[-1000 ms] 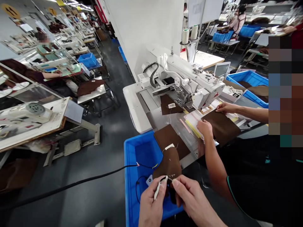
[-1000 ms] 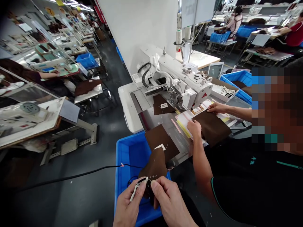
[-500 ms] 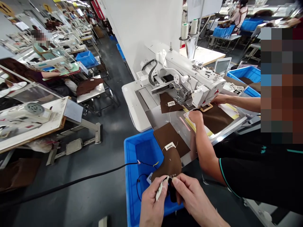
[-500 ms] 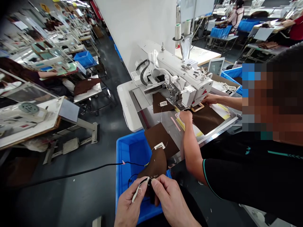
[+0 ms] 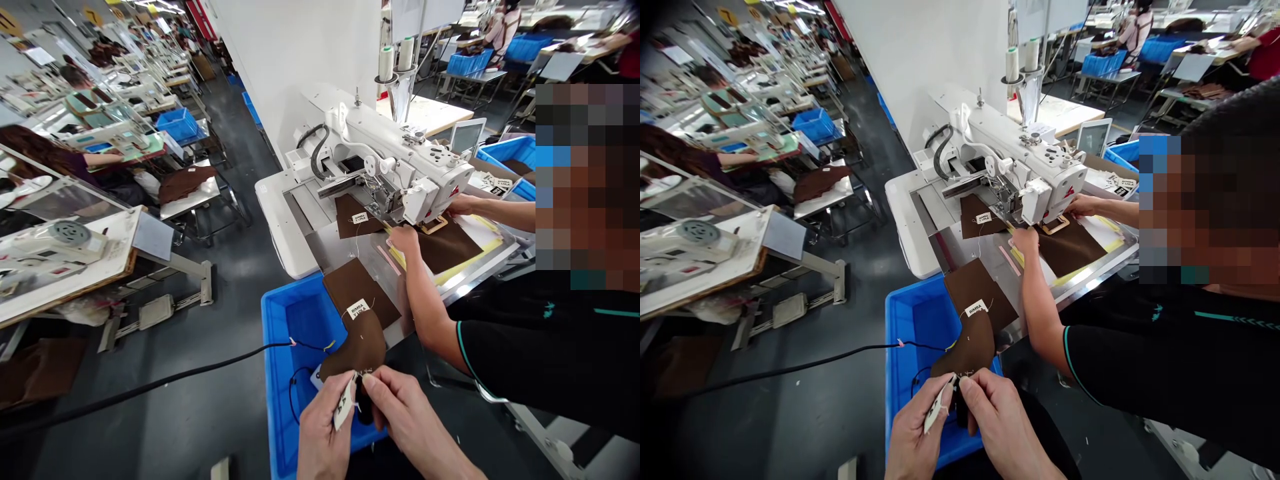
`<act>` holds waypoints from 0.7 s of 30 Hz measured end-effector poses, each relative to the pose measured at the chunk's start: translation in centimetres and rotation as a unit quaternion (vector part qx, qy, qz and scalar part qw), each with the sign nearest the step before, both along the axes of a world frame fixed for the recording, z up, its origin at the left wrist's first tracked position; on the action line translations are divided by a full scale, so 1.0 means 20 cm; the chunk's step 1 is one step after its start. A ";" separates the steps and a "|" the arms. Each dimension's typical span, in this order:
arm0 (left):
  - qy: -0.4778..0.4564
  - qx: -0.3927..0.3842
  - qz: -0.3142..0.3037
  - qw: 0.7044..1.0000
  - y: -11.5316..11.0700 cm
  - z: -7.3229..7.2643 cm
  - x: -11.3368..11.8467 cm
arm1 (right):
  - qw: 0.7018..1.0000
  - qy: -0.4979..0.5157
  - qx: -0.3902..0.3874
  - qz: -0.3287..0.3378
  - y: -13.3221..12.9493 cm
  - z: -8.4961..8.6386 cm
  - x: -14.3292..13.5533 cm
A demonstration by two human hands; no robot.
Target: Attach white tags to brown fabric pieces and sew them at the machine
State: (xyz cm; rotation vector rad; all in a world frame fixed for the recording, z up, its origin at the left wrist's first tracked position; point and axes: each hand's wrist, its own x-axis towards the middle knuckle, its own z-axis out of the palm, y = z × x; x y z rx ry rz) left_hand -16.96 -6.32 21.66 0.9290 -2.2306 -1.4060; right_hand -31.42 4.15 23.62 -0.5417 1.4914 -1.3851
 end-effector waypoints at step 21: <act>0.040 -0.163 -0.078 0.983 -0.04 0.00 0.00 | 1.000 -0.015 0.008 -0.007 0.02 -0.03 0.02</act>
